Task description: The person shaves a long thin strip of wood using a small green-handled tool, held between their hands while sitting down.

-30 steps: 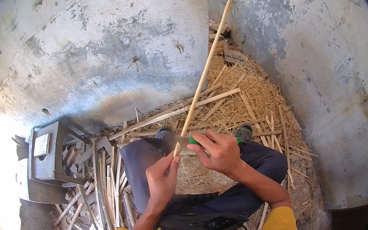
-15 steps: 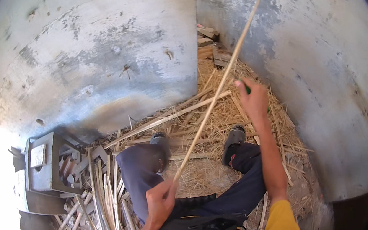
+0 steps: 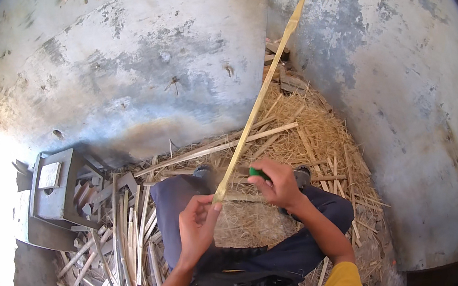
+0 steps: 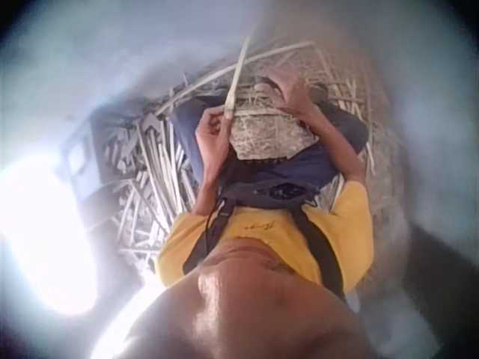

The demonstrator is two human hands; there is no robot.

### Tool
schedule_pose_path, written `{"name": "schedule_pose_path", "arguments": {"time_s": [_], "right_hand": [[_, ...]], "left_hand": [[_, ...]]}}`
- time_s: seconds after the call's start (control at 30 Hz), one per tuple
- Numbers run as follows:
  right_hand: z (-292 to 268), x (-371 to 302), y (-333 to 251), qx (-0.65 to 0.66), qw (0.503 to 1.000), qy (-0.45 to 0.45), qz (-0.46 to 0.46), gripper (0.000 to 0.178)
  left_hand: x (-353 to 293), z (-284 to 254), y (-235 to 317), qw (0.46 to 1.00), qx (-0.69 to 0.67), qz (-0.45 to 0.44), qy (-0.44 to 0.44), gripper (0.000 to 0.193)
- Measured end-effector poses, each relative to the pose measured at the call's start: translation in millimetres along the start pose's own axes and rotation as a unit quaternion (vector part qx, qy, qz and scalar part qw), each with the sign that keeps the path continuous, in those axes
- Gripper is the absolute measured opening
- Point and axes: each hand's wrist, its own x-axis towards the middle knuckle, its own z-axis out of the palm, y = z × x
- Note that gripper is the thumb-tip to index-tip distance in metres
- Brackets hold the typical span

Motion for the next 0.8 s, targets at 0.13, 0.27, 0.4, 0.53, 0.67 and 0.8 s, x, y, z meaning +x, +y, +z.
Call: {"name": "schedule_pose_path", "arguments": {"time_s": [0.13,0.27,0.4,0.53,0.67,0.8], "right_hand": [[11.5,-6.6,-10.0,-0.004,0.999,-0.011,-0.044,0.029],[10.2,-5.2,-17.2,-0.017,0.998,-0.022,-0.048,0.027],[10.3,-5.2,-19.4,-0.039,0.998,0.004,-0.048,0.027],[8.9,-2.1,-22.3,-0.076,0.996,0.014,-0.047,0.026],[9.2,-4.0,-21.6,-0.119,0.992,0.012,-0.034,0.027],[9.8,-2.3,-20.9,-0.128,0.991,0.016,-0.044,0.027]], "left_hand": [[1.5,5.6,3.7,1.000,-0.022,0.006,0.000,0.018],[1.2,9.0,5.7,0.999,-0.020,0.028,0.011,0.019],[1.3,11.5,4.8,0.999,-0.008,0.037,0.023,0.021],[2.8,10.7,-1.6,0.998,0.001,0.047,0.032,0.020],[3.4,10.5,-3.1,0.997,0.016,0.063,0.034,0.021],[3.8,9.3,-4.2,0.997,0.015,0.063,0.035,0.021]]}}
